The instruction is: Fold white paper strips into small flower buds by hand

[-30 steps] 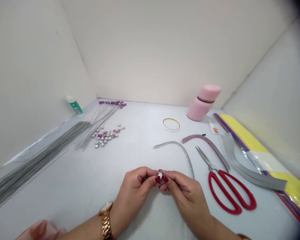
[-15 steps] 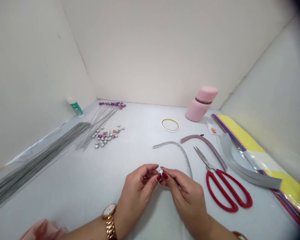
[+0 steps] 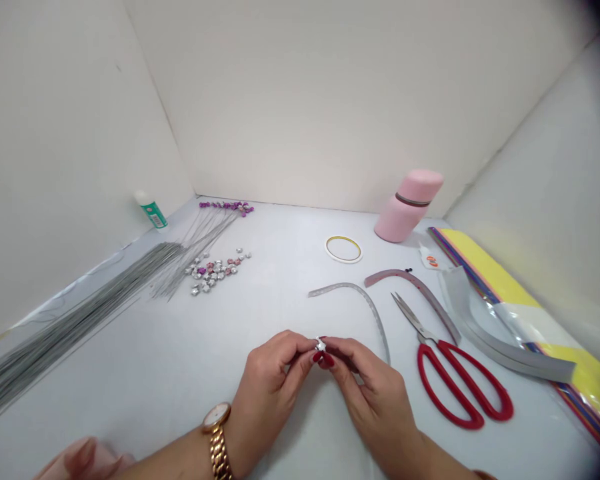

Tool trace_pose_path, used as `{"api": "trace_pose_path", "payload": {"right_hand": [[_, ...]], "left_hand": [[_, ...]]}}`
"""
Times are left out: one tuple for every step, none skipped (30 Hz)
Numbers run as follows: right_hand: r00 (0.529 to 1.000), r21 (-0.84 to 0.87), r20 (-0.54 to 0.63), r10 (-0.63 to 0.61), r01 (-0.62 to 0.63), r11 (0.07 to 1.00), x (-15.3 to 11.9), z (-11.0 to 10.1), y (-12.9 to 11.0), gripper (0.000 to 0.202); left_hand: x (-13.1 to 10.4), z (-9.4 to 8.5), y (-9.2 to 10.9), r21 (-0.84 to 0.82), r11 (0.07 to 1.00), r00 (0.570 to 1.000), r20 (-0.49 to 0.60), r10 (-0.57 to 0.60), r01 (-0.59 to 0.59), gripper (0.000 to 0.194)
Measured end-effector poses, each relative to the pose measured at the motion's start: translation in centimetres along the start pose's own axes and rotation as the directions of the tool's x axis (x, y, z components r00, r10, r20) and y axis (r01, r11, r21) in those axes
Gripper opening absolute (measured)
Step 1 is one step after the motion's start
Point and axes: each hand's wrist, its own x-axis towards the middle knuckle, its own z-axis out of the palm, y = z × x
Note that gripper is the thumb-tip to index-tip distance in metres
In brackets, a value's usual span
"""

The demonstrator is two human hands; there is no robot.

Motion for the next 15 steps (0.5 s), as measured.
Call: {"api": "trace_pose_path", "payload": {"right_hand": [[1.0, -0.008, 0.005, -0.003, 0.003, 1.0, 0.01, -0.01, 0.0, 0.018], [1.0, -0.017, 0.006, -0.008, 0.008, 1.0, 0.01, -0.02, 0.0, 0.018], [1.0, -0.023, 0.007, -0.012, 0.013, 1.0, 0.0, -0.04, 0.01, 0.018], [1.0, -0.026, 0.007, -0.016, 0.016, 1.0, -0.02, -0.08, 0.02, 0.018], [1.0, -0.027, 0.006, -0.02, 0.02, 0.999, -0.04, -0.12, 0.01, 0.019], [1.0, -0.025, 0.009, -0.028, 0.028, 0.999, -0.06, -0.17, -0.01, 0.019], [0.999, -0.022, 0.015, -0.035, 0.035, 0.999, -0.08, -0.22, -0.04, 0.019], [0.999, -0.018, 0.023, -0.037, 0.037, 0.999, -0.09, -0.28, -0.08, 0.018], [0.999, -0.013, 0.029, -0.035, 0.035, 0.999, -0.11, -0.33, -0.11, 0.018], [0.999, -0.009, 0.035, -0.035, 0.036, 0.999, -0.13, -0.37, -0.14, 0.018], [0.998, -0.005, 0.043, -0.037, 0.037, 0.999, -0.16, -0.41, -0.15, 0.018], [0.998, -0.001, 0.044, -0.044, 0.044, 0.999, -0.2, -0.43, -0.14, 0.018], [0.998, 0.001, 0.043, -0.054, 0.054, 0.999, -0.24, -0.45, -0.13, 0.018], [0.997, 0.0, 0.038, -0.068, 0.068, 0.998, -0.29, -0.47, -0.11, 0.018], [0.996, -0.003, 0.031, -0.081, 0.081, 0.997, -0.33, -0.48, -0.1, 0.018]], "left_hand": [[0.0, -0.04, -0.02, 0.009, 1.0, 1.0, 0.008, 0.005, -0.006, 0.013], [-0.01, -0.08, -0.03, 0.019, 1.0, 1.0, 0.016, 0.012, -0.013, 0.014], [-0.02, -0.12, -0.06, 0.028, 0.999, 0.999, 0.026, 0.018, -0.019, 0.014], [-0.02, -0.17, -0.08, 0.035, 0.999, 0.999, 0.037, 0.024, -0.026, 0.014], [-0.01, -0.22, -0.1, 0.038, 0.999, 0.998, 0.048, 0.03, -0.032, 0.014], [0.01, -0.27, -0.13, 0.038, 0.999, 0.998, 0.058, 0.036, -0.038, 0.014], [0.06, -0.32, -0.16, 0.035, 0.998, 0.997, 0.064, 0.044, -0.046, 0.013], [0.11, -0.38, -0.21, 0.031, 0.998, 0.996, 0.069, 0.054, -0.056, 0.012], [0.17, -0.43, -0.26, 0.029, 0.997, 0.995, 0.073, 0.07, -0.072, 0.011], [0.23, -0.48, -0.31, 0.034, 0.995, 0.993, 0.077, 0.089, -0.092, 0.011], [0.27, -0.52, -0.37, 0.042, 0.992, 0.99, 0.081, 0.113, -0.117, 0.011], [0.28, -0.56, -0.43, 0.054, 0.988, 0.987, 0.081, 0.14, -0.145, 0.012], [0.27, -0.59, -0.49, 0.068, 0.982, 0.982, 0.08, 0.17, -0.176, 0.013], [0.23, -0.62, -0.53, 0.083, 0.975, 0.976, 0.077, 0.202, -0.208, 0.014], [0.17, -0.63, -0.55, 0.098, 0.966, 0.969, 0.076, 0.234, -0.241, 0.015]]}}
